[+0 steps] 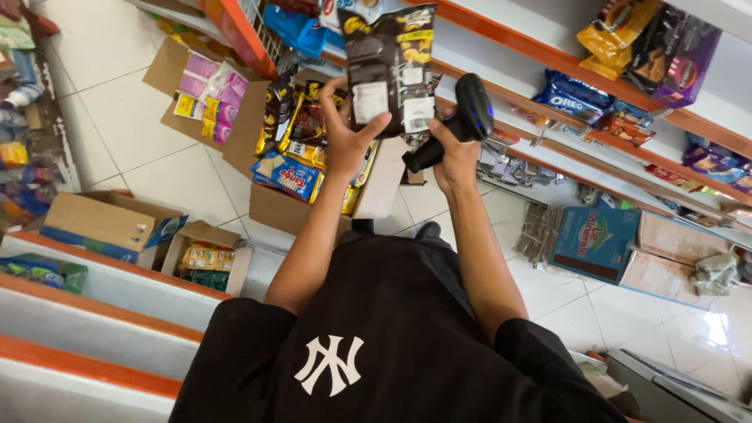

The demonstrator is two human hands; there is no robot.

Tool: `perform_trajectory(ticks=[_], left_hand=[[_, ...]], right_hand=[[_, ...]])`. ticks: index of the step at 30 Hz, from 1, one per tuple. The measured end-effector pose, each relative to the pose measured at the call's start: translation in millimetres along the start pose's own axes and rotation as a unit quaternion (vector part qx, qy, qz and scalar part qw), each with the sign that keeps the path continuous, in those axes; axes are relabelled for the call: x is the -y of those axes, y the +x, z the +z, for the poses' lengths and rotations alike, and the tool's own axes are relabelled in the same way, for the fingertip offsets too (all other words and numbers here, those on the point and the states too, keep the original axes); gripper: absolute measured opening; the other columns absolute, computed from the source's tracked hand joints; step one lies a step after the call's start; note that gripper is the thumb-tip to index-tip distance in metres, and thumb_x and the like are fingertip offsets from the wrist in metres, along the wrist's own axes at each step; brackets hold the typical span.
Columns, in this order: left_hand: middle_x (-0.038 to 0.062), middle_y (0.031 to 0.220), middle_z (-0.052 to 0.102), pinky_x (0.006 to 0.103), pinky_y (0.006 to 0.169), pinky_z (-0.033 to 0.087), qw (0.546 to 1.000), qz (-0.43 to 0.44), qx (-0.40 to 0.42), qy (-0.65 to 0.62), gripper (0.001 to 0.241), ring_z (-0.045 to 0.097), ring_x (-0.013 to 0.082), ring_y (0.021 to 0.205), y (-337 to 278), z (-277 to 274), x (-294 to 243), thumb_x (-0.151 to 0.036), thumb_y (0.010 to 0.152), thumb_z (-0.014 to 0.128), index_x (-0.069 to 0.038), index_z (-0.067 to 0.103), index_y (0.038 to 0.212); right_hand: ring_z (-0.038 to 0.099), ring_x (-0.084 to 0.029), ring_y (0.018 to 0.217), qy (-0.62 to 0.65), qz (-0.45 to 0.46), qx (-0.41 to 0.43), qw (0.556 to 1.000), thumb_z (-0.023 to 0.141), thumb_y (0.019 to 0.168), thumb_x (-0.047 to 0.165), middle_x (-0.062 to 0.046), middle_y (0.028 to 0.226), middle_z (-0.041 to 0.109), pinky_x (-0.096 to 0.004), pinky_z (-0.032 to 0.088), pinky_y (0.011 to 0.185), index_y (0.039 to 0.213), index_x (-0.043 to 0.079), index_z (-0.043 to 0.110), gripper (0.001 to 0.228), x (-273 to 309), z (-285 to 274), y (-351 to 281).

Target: The person picks up snack packages from a box, scans each item with a handheld barcode scanner, and places them onto the shelves of a convenience store.

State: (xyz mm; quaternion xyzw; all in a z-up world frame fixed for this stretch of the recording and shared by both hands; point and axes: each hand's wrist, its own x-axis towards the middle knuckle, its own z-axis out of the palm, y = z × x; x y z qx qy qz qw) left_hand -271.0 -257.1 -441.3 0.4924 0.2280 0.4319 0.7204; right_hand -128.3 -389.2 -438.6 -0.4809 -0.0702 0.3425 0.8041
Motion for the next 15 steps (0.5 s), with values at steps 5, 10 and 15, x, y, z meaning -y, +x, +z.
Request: perform_trajectory(ticks=[5,10,15], left_hand=[[0.012,0.127,0.06,0.0433,0.088,0.06,0.962,-0.146,-0.142,-0.182,0.082,0.065,0.0236,0.11,-4,8,26,-0.011,0.079,0.082,-0.019,0.03,0.143],[0.012,0.128,0.063,0.0421,0.101,0.055,0.877,-0.245,-0.109,-0.399,0.058,0.069,0.0239,0.112,-25,22,67,-0.031,0.095,0.078,-0.004,0.053,0.141],[0.008,0.119,0.069,0.0424,0.091,0.054,0.923,-0.208,-0.088,-0.312,0.052,0.068,0.0237,0.105,-18,23,48,-0.028,0.092,0.079,-0.008,0.057,0.133]], right_hand=[[0.062,-0.02,0.102,0.007,-0.023,-0.005,1.0,0.078,0.086,-0.01,-0.006,0.111,0.058,-0.037,0.054,0.089,0.118,0.008,0.056,0.043,-4,5,-1],[0.062,-0.022,0.097,0.013,-0.021,0.017,1.0,0.077,0.086,-0.008,-0.006,0.111,0.059,-0.039,0.054,0.082,0.118,0.007,0.056,0.041,-5,9,-5],[0.062,-0.017,0.106,-0.11,-0.069,0.031,0.991,0.079,0.09,-0.005,-0.006,0.115,0.062,-0.033,0.053,0.095,0.126,0.002,0.059,0.042,1,6,-8]])
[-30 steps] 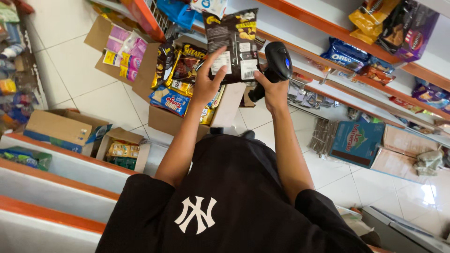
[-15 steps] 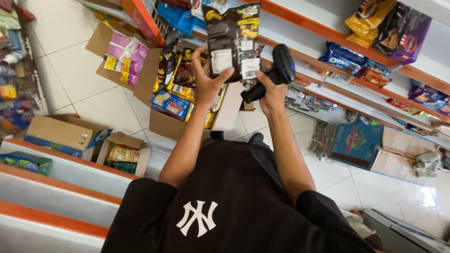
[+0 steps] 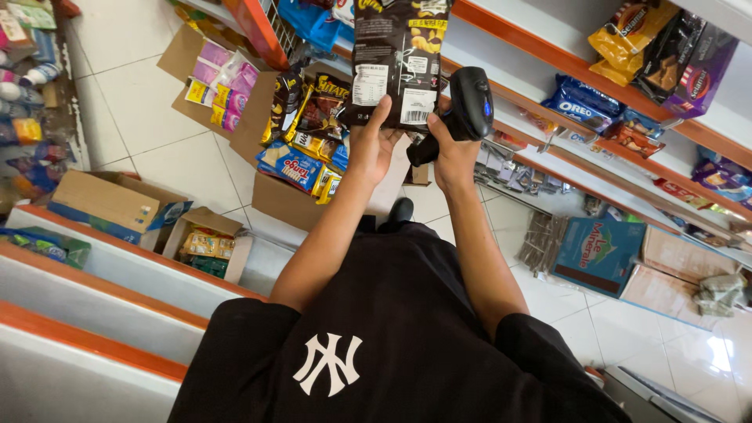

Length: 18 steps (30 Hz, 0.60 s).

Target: The person picks up snack packages from a box, scans each item with a handheld barcode scanner, and places them onto the shelves of a convenience store.

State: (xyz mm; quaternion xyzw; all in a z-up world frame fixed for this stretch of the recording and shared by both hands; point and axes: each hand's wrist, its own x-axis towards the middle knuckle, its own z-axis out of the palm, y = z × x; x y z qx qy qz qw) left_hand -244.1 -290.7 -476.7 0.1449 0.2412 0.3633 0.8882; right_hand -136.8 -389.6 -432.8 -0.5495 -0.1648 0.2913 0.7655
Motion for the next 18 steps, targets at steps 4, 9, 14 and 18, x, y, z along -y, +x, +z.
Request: perform_trajectory(ticks=[4,9,14,18], left_hand=[[0.009,0.12,0.072,0.0426,0.092,0.055,1.0,0.0,0.014,0.022,0.052,0.07,0.0236,0.106,-6,22,-13,-0.027,0.092,0.079,-0.005,0.058,0.134],[0.008,0.119,0.071,0.0414,0.089,0.055,0.999,0.027,0.028,0.007,0.048,0.07,0.023,0.104,1,38,-2,-0.027,0.094,0.077,-0.008,0.058,0.134],[0.008,0.115,0.071,0.039,0.082,0.053,0.998,0.049,0.023,0.009,0.043,0.068,0.0229,0.097,36,39,9,-0.029,0.096,0.078,-0.008,0.061,0.13],[0.004,0.117,0.071,0.0361,0.086,0.052,0.998,0.053,0.018,-0.008,0.045,0.066,0.0182,0.103,61,47,6,-0.032,0.093,0.079,-0.009,0.062,0.129]], right_hand=[[0.064,-0.016,0.107,-0.001,0.003,0.002,1.0,0.078,0.089,0.0,-0.006,0.115,0.065,-0.032,0.054,0.095,0.126,0.003,0.059,0.041,7,0,2],[0.062,-0.014,0.103,-0.037,-0.077,-0.009,0.996,0.08,0.096,0.0,-0.006,0.111,0.064,-0.031,0.053,0.092,0.123,-0.001,0.062,0.033,16,-6,9],[0.064,-0.01,0.081,-0.174,-0.091,-0.01,0.98,0.076,0.097,0.011,-0.001,0.093,0.068,-0.028,0.054,0.076,0.113,0.001,0.066,0.022,37,-25,13],[0.059,-0.011,0.064,-0.217,0.051,-0.004,0.975,0.078,0.089,0.016,0.0,0.076,0.065,-0.03,0.048,0.06,0.102,0.001,0.07,0.021,42,-31,7]])
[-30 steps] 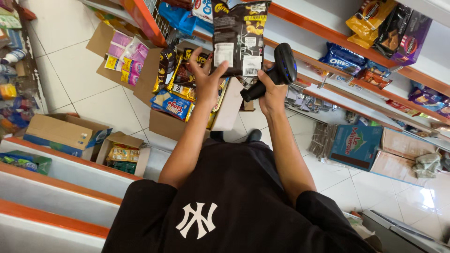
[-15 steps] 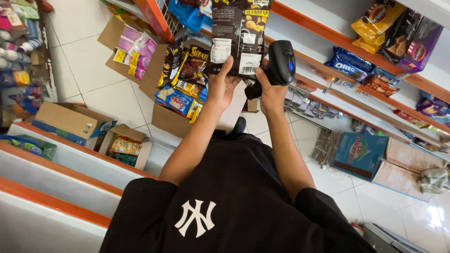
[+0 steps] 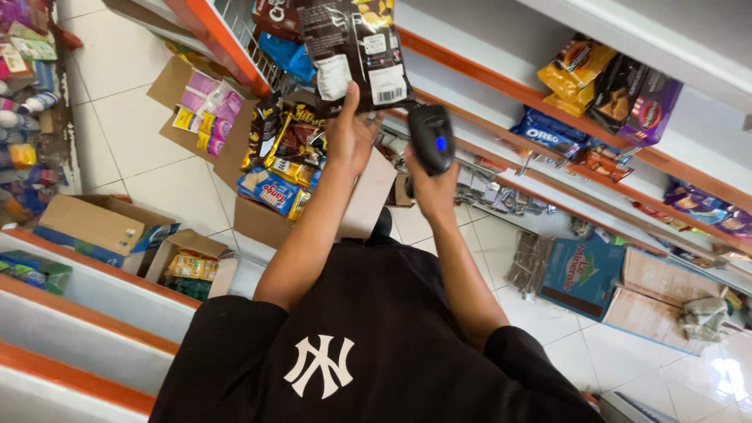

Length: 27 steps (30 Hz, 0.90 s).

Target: The person picks up snack packages from a box, scans each item with a handheld barcode scanner, and places them onto the shelves of a convenience store.

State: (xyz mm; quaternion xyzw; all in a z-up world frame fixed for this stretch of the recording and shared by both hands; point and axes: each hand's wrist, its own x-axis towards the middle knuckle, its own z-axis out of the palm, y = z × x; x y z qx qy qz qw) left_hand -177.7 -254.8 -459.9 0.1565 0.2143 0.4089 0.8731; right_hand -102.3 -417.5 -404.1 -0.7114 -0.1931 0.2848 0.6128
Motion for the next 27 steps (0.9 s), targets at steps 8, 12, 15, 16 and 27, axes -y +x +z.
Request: perform_trajectory(ticks=[8,12,15,16,27], left_hand=[[0.003,0.124,0.067,0.0392,0.091,0.051,1.0,0.028,0.008,0.009,0.049,0.062,0.0168,0.112,25,16,6,-0.033,0.092,0.079,-0.011,0.06,0.131],[0.005,0.124,0.066,0.0409,0.089,0.051,0.999,0.046,0.007,0.013,0.05,0.061,0.0193,0.109,29,18,13,-0.032,0.092,0.08,-0.012,0.058,0.133],[0.006,0.122,0.066,0.0414,0.087,0.051,0.998,0.06,0.005,0.029,0.051,0.062,0.0208,0.106,33,18,13,-0.032,0.092,0.08,-0.013,0.057,0.133],[0.006,0.121,0.067,0.0415,0.087,0.053,0.998,0.059,0.003,0.034,0.051,0.063,0.0215,0.105,35,19,14,-0.032,0.091,0.08,-0.013,0.057,0.133],[0.013,0.141,0.056,0.0408,0.112,0.048,0.735,0.488,0.042,0.47,0.058,0.057,0.0294,0.13,-9,78,0,-0.011,0.097,0.077,-0.011,0.05,0.148]], right_hand=[[0.067,-0.01,0.081,-0.064,-0.159,0.102,0.98,0.078,0.092,0.014,-0.003,0.091,0.075,-0.029,0.054,0.076,0.107,0.002,0.072,0.02,12,-6,7],[0.061,-0.011,0.079,-0.051,-0.169,0.111,0.978,0.077,0.093,0.012,-0.003,0.087,0.07,-0.029,0.052,0.073,0.105,0.0,0.069,0.019,16,-10,20],[0.061,-0.011,0.078,-0.047,-0.162,0.113,0.979,0.077,0.092,0.013,-0.003,0.086,0.071,-0.029,0.052,0.072,0.104,0.001,0.07,0.019,15,-12,27],[0.061,-0.011,0.078,-0.047,-0.164,0.114,0.979,0.077,0.092,0.013,-0.003,0.086,0.071,-0.029,0.052,0.072,0.104,0.001,0.07,0.019,14,-13,28],[0.066,-0.016,0.104,0.139,-0.13,0.023,0.981,0.085,0.088,0.018,-0.005,0.118,0.067,-0.031,0.056,0.093,0.134,0.002,0.06,0.055,44,-12,69]])
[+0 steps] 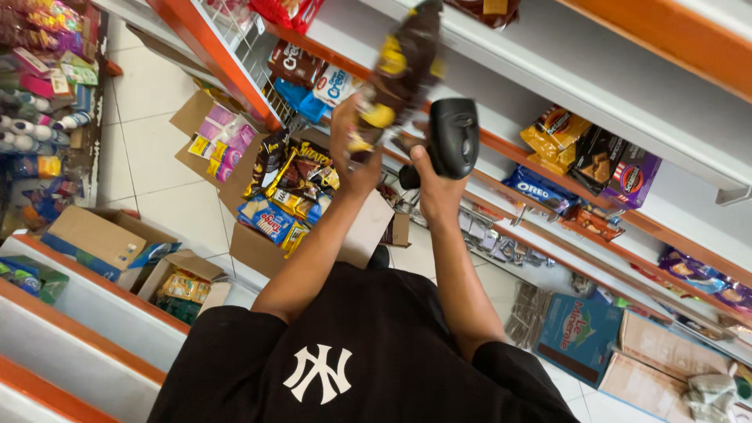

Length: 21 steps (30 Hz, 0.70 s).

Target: The person picks up snack packages from a box, scans each item with a handheld barcode scanner, and places them onto the shelves of a convenience store.

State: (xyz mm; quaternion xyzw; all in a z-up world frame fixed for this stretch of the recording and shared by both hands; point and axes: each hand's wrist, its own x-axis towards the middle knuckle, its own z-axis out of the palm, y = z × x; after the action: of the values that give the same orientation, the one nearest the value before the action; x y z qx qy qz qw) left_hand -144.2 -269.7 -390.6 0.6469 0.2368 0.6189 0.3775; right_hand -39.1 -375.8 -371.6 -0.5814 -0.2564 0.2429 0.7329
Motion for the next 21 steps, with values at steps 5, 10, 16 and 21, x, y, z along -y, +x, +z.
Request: perform_trajectory(ticks=[5,10,16,21], left_hand=[[0.017,0.141,0.052,0.052,0.12,0.038,0.962,0.203,0.018,0.182,0.055,0.05,0.0363,0.135,28,2,-20,-0.014,0.089,0.083,-0.018,0.063,0.139],[0.013,0.15,0.044,0.0534,0.126,0.034,0.934,0.247,0.101,0.237,0.059,0.042,0.037,0.145,53,-12,-34,-0.004,0.083,0.078,-0.026,0.068,0.137],[0.019,0.162,0.038,0.0448,0.126,0.037,0.958,0.205,0.197,0.033,0.083,0.044,0.0348,0.146,130,-40,-71,-0.051,0.09,0.077,-0.015,0.043,0.157],[0.015,0.154,0.054,0.0381,0.123,0.042,0.937,0.044,0.319,-0.133,0.096,0.056,0.0225,0.141,194,-23,-99,-0.045,0.097,0.082,0.0,0.026,0.161]], right_hand=[[0.062,-0.02,0.121,0.211,-0.075,0.023,0.974,0.088,0.082,0.008,-0.006,0.133,0.062,-0.035,0.052,0.107,0.143,0.002,0.051,0.071,15,22,18],[0.063,-0.026,0.118,0.234,-0.067,0.004,0.97,0.084,0.086,-0.003,-0.012,0.13,0.062,-0.04,0.053,0.107,0.141,-0.003,0.052,0.064,33,31,45],[0.062,-0.025,0.125,0.249,-0.144,0.027,0.957,0.079,0.089,-0.001,-0.012,0.136,0.061,-0.039,0.052,0.114,0.143,-0.001,0.051,0.061,89,23,84],[0.062,-0.026,0.124,0.257,-0.139,0.097,0.951,0.079,0.09,0.001,-0.013,0.136,0.06,-0.042,0.052,0.113,0.145,-0.001,0.049,0.063,130,25,117]])
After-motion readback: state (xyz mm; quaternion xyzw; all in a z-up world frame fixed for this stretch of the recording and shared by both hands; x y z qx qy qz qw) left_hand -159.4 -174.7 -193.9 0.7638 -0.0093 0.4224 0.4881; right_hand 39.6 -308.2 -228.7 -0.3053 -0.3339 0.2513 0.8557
